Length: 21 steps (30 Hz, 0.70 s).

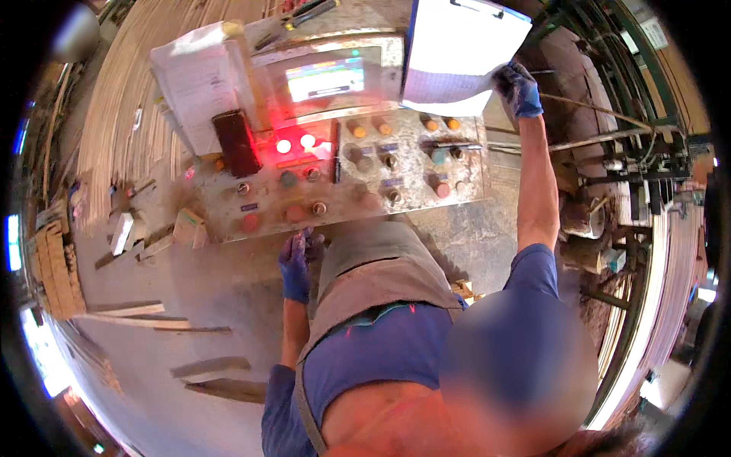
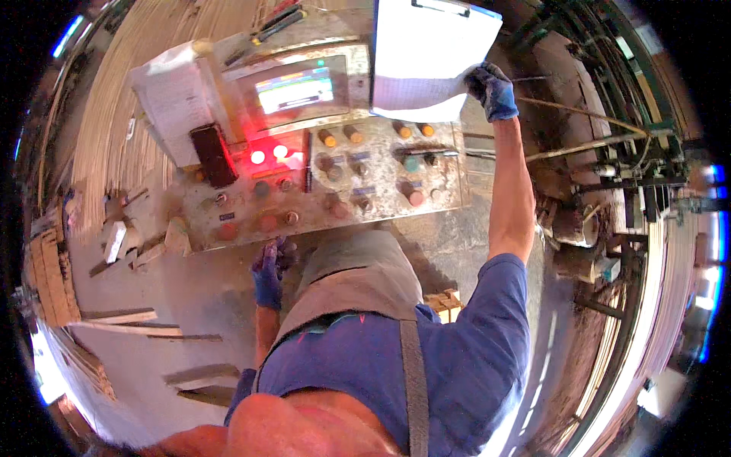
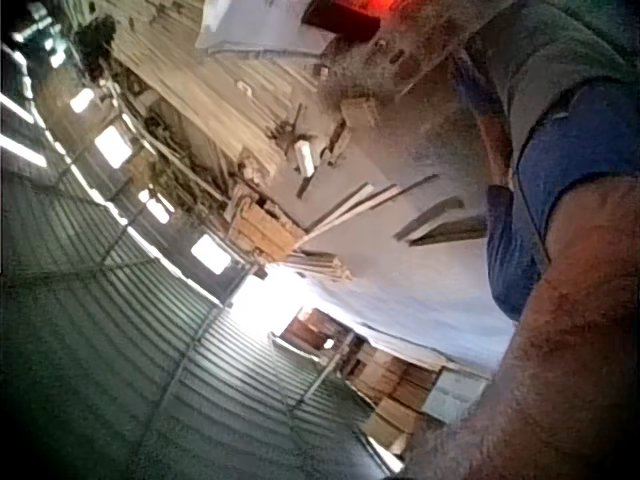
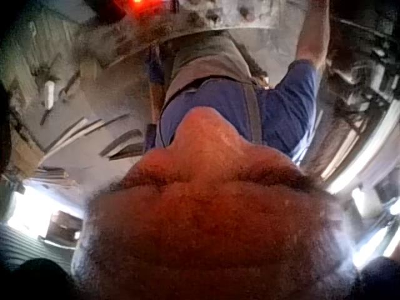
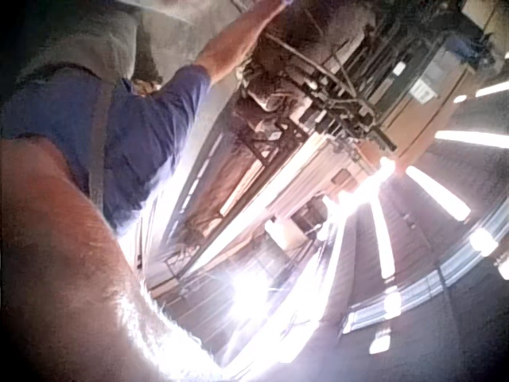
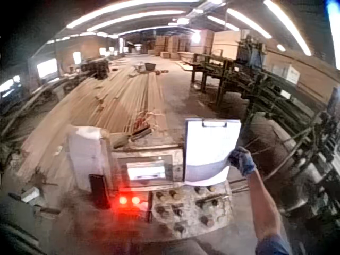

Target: The person applies a white adhesive to long wooden planks using a brush and a container. They dip the brush into the adhesive and spread it evenly across the surface of the planks. The person then moves to a control panel to operate a machine, likely to process the treated wood.

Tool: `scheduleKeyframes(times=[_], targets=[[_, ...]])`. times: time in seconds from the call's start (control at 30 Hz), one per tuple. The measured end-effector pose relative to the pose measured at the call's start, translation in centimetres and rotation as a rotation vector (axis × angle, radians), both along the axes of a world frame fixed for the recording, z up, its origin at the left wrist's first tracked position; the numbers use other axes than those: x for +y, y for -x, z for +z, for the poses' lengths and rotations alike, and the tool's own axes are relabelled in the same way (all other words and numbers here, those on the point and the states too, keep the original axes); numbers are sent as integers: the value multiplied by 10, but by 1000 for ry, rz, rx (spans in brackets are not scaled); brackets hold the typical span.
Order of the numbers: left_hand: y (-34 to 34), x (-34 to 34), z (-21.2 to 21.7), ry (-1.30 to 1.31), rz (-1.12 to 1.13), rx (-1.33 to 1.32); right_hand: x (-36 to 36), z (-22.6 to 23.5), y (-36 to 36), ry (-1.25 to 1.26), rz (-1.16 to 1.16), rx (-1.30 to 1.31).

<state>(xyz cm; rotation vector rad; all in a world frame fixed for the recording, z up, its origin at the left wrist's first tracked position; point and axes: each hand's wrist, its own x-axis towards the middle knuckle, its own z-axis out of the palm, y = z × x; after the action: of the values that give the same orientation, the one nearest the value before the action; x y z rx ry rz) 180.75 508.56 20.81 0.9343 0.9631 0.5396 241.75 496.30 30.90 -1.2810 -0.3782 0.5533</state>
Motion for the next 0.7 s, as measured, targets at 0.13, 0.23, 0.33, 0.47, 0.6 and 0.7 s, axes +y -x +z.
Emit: scheduleKeyframes(times=[0.13,0.23,0.33,0.47,0.6,0.7], targets=[[32,-5,1,-47,109,62,7,-21,-10,107,-35,-3],[48,-3,0,-78,175,69,20,-25,-9,71,-27,4],[54,4,-4,-179,273,77,16,-21,-5,128,40,-67],[68,35,7,-233,250,110,1,-22,-1,213,80,-106],[77,65,21,-353,329,224,-7,-18,18,271,-51,-113],[66,82,38,-512,402,232,-23,-18,28,159,-178,-51]])
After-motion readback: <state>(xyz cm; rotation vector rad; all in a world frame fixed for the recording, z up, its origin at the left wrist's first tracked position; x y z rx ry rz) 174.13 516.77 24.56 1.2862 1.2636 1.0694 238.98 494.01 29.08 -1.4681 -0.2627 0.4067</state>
